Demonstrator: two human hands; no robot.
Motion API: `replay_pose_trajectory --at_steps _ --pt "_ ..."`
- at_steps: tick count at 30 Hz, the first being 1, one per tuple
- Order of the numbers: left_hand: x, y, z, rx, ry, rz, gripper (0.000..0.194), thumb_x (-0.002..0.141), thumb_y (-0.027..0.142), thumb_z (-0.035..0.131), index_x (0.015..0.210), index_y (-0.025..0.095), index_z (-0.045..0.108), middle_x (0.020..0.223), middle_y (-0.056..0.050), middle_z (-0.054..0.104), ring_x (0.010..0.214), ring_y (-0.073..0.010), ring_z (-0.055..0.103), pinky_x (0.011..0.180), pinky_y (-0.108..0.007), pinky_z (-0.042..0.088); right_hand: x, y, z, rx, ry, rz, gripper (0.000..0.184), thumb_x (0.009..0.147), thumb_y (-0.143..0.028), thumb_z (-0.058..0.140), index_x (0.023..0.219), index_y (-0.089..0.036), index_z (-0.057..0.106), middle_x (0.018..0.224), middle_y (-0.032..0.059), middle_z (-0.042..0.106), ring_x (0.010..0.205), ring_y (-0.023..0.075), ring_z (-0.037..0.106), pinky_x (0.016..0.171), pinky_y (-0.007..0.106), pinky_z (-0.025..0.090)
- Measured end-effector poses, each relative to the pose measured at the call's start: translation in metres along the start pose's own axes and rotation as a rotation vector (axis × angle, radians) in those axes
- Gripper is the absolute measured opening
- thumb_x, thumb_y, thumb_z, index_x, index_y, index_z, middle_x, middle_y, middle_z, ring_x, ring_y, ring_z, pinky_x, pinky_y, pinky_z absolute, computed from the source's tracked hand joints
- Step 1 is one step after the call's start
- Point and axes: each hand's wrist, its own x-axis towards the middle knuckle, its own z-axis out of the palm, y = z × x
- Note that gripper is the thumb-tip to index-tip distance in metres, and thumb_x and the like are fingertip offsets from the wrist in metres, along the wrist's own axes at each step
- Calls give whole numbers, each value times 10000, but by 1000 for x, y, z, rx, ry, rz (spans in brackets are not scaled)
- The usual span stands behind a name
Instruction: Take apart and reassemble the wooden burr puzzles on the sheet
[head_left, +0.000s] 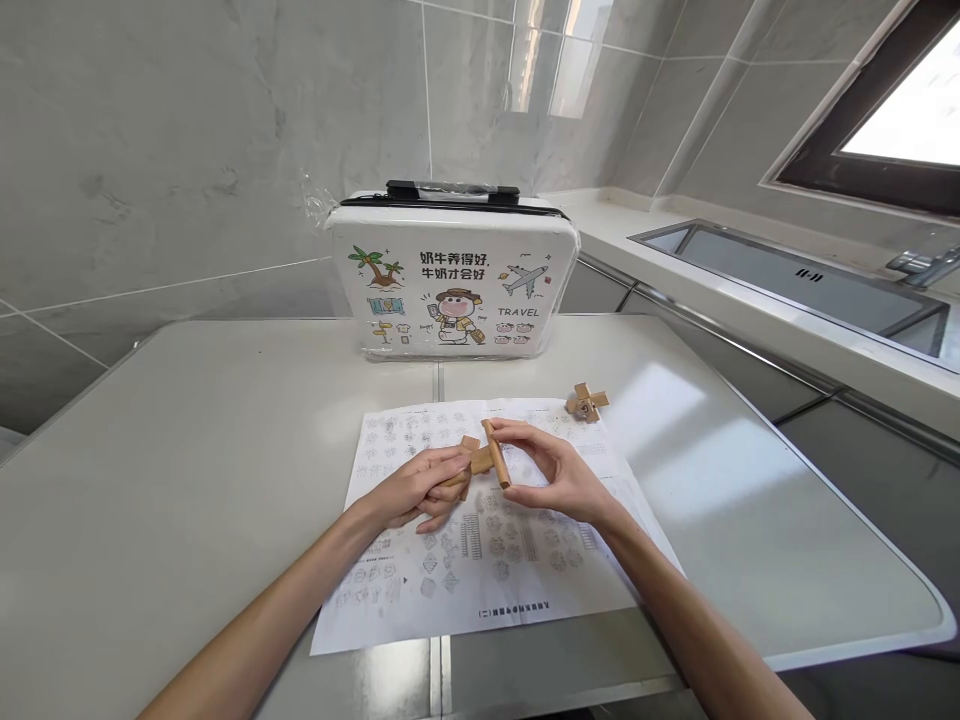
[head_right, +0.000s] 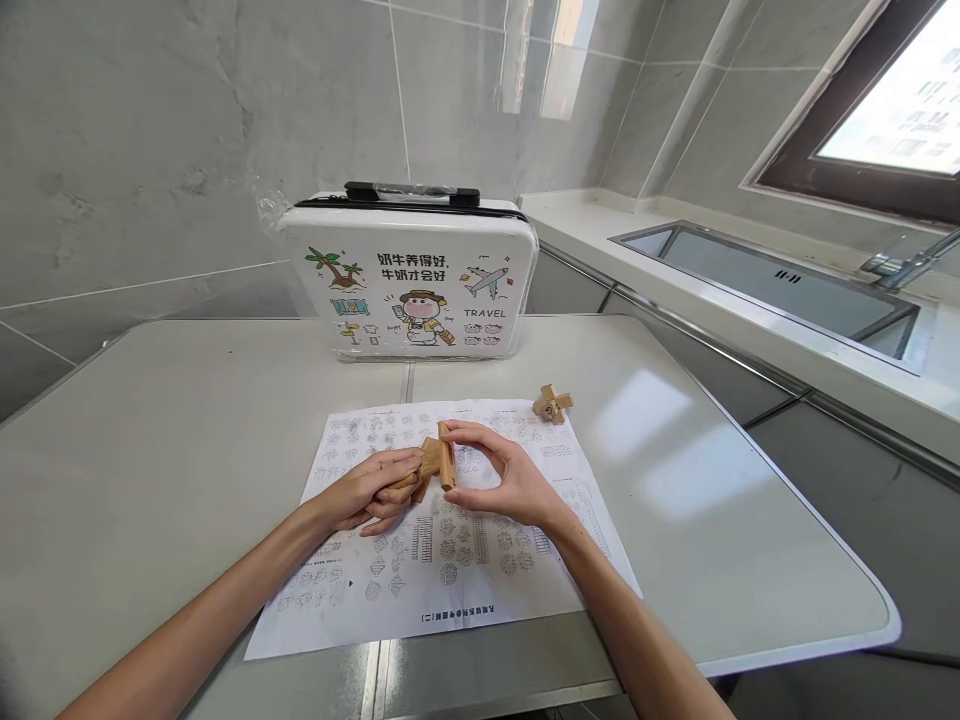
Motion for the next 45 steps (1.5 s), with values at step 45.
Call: replay_pose_trajectory --at_steps 45 --pt "0 -5 5 28 -22 12 319 1055 509 545 1030 192 514 594 130 278 408 -42 158 350 -158 285 0 8 10 83 -97 94 823 714 -300 980 1414 -337 550 1559 79 575 1504 280 485 1284 480 361"
